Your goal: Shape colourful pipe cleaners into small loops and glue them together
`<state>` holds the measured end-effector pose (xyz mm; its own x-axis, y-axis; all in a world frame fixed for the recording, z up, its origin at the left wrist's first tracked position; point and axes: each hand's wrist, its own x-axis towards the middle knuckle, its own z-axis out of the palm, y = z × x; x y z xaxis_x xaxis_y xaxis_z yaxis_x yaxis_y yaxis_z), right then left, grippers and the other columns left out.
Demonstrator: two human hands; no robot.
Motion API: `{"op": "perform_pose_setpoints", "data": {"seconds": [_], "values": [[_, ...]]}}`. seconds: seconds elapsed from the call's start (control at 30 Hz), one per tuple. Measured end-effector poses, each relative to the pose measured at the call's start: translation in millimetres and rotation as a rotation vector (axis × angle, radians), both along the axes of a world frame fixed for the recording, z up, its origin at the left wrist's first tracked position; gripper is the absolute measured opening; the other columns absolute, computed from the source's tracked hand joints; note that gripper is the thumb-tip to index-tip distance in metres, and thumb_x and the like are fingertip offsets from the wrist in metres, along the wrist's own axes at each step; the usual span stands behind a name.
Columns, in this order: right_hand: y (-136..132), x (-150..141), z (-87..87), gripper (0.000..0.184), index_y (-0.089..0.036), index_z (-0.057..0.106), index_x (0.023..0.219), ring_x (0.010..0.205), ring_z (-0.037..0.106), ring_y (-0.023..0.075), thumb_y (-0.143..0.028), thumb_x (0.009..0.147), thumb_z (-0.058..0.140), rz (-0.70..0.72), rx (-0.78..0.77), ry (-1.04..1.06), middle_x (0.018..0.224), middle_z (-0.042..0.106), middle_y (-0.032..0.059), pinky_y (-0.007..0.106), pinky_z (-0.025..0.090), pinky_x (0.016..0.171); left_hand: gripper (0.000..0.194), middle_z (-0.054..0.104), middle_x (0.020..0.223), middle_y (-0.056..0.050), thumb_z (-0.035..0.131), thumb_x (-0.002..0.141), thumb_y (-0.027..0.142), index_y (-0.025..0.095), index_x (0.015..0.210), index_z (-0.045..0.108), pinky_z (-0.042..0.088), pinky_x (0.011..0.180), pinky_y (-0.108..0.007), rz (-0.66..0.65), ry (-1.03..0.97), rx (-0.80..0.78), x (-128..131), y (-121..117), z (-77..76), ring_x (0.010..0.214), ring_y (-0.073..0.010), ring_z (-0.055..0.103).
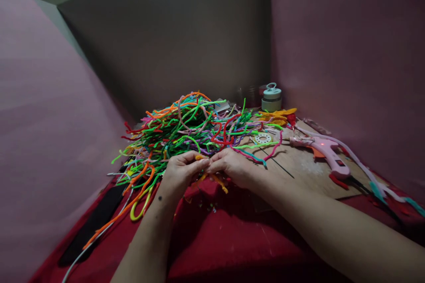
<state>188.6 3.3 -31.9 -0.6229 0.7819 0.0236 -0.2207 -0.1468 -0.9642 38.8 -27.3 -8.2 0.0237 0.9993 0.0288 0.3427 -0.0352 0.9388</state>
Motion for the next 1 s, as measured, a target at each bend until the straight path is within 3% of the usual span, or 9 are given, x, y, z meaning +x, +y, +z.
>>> {"op": "perform_pose_setpoints", "data": {"seconds": [0.23, 0.53, 0.73, 1.0], "values": [[0, -1, -0.2, 0.014, -0.015, 0.051, 0.044, 0.033, 0.030, 0.0057, -0.016, 0.056, 0.058, -0.038, 0.034, -0.043, 0.035, 0.040, -0.0063, 0.022, 0.019, 0.035, 0.021, 0.051, 0.054, 0.004, 0.065, 0.070, 0.034, 0.018, 0.082, 0.062, 0.027, 0.040, -0.017, 0.012, -0.131, 0.057, -3, 1, -1.5, 0.041, -0.0046, 0.038], [2, -1, -2.3, 0.011, -0.013, 0.055, 0.049, 0.035, 0.028, 0.0046, -0.017, 0.058, 0.060, -0.049, 0.091, -0.144, 0.036, 0.041, -0.0068, 0.023, 0.018, 0.039, 0.021, 0.040, 0.049, 0.006, 0.062, 0.073, 0.035, 0.015, 0.069, 0.056, 0.024, 0.040, -0.015, 0.038, -0.007, 0.088, -2, 3, -1.1, 0.042, -0.0031, 0.031], [2, -2, -2.1, 0.013, -0.014, 0.053, 0.048, 0.037, 0.030, 0.0050, -0.019, 0.058, 0.060, -0.081, 0.105, -0.118, 0.037, 0.042, -0.0065, 0.023, 0.019, 0.039, 0.019, 0.039, 0.044, 0.007, 0.064, 0.070, 0.031, 0.015, 0.067, 0.055, 0.022, 0.037, -0.014, 0.147, -0.093, 0.112, 4, 2, -0.9, 0.039, -0.0027, 0.030], [1, -2, -0.5, 0.016, -0.014, 0.050, 0.044, 0.038, 0.027, 0.0042, -0.017, 0.056, 0.060, -0.149, 0.086, -0.087, 0.038, 0.039, -0.0074, 0.023, 0.017, 0.040, 0.028, 0.037, 0.047, 0.007, 0.058, 0.076, 0.041, 0.013, 0.082, 0.060, 0.022, 0.038, -0.015, -0.037, -0.458, -0.092, -1, 6, -1.8, 0.037, -0.0021, 0.027]]}}
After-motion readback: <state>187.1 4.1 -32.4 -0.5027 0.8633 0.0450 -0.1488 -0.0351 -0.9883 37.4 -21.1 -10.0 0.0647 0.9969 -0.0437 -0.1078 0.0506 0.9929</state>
